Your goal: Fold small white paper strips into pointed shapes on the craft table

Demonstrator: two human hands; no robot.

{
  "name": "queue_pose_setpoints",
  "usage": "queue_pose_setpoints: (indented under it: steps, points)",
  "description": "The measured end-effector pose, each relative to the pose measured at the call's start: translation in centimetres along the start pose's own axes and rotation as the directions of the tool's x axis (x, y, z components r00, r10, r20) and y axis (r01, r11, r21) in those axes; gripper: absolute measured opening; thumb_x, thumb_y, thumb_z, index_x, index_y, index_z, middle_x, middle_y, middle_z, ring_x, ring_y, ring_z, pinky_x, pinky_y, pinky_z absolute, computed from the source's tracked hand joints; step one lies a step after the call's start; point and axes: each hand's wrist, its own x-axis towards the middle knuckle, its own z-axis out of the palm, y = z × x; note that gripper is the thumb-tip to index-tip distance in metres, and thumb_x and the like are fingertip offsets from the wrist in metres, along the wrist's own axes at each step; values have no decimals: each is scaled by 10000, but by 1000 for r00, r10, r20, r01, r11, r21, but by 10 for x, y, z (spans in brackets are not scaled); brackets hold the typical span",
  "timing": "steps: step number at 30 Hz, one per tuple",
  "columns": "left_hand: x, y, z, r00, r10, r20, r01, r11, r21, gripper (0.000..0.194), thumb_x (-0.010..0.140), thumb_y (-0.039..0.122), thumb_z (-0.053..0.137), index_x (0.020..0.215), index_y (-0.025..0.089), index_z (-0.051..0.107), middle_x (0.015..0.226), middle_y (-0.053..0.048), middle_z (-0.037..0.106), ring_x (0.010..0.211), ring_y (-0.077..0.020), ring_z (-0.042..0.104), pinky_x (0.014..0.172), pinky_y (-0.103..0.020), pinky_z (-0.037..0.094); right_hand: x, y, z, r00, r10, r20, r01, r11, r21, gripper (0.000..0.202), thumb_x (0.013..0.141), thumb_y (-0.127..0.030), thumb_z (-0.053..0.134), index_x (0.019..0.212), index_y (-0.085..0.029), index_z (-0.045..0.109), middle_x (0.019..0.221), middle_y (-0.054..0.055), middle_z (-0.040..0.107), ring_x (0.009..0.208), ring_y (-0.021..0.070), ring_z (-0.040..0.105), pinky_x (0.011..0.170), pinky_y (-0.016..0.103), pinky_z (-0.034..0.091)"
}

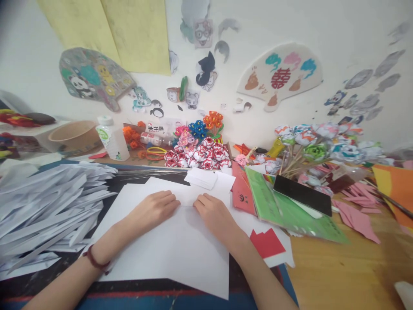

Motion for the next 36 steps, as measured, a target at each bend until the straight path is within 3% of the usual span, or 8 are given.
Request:
queue_pose_setpoints:
  steps: [4,8,11,15,20,25,31,36]
  points:
    - [2,4,-2,973,-208,-97,172,941,-290,197,925,264,440,926,165,610,813,-47,604,792,-175,521,693,-292,414,2,-8,-7,991,107,-85,-87,974,208,149,916,-137,433,923,-158,580,912,61,605,853,177,567,770,305,454]
    - [2,9,-4,939,-315,-135,204,830,-519,186,911,226,468,851,171,635,746,-26,615,723,-137,541,674,-257,418,4,-16,-9,954,295,-51,-222,812,540,101,887,-214,514,875,-187,610,806,7,633,729,138,588,677,240,456]
    - [2,12,-8,940,-319,-123,198,802,-563,174,902,217,480,831,165,631,736,-21,609,714,-131,542,665,-251,416,5,-18,-3,923,384,-7,-286,700,654,200,859,-258,553,699,-174,639,580,-12,590,528,121,538,545,227,421]
    - [2,15,-12,948,-305,-87,219,829,-515,173,912,229,459,885,170,620,782,-27,612,754,-142,545,680,-257,424,7,-17,2,914,404,33,-280,572,771,260,857,-321,545,680,-165,656,591,13,606,520,129,546,537,234,434]
    - [3,19,-12,960,-276,-49,233,883,-407,256,934,252,409,833,161,626,736,-29,611,706,-144,552,648,-251,414,9,-15,-1,917,390,79,-280,491,825,375,879,-417,497,659,-152,646,587,29,615,509,128,561,530,238,450]
    - [0,16,-13,954,-300,-33,255,859,-444,254,922,247,436,811,162,648,732,-27,645,695,-139,584,658,-236,411,11,-9,-4,925,351,148,-307,454,837,402,856,-447,525,647,-135,668,566,46,635,498,129,573,516,242,458]
    - [-8,3,-30,917,-396,51,352,741,-572,197,882,281,514,813,184,671,721,0,678,633,-109,584,605,-196,400,10,-1,5,861,482,163,-346,320,882,407,770,-510,602,741,-110,670,595,72,663,466,161,612,455,268,477]
    - [-14,4,-43,857,-500,124,433,569,-699,234,859,327,534,745,158,649,631,3,663,520,-93,590,542,-178,421,12,-3,5,884,450,126,-267,263,927,389,797,-491,589,847,-111,654,641,79,673,505,167,627,481,280,489]
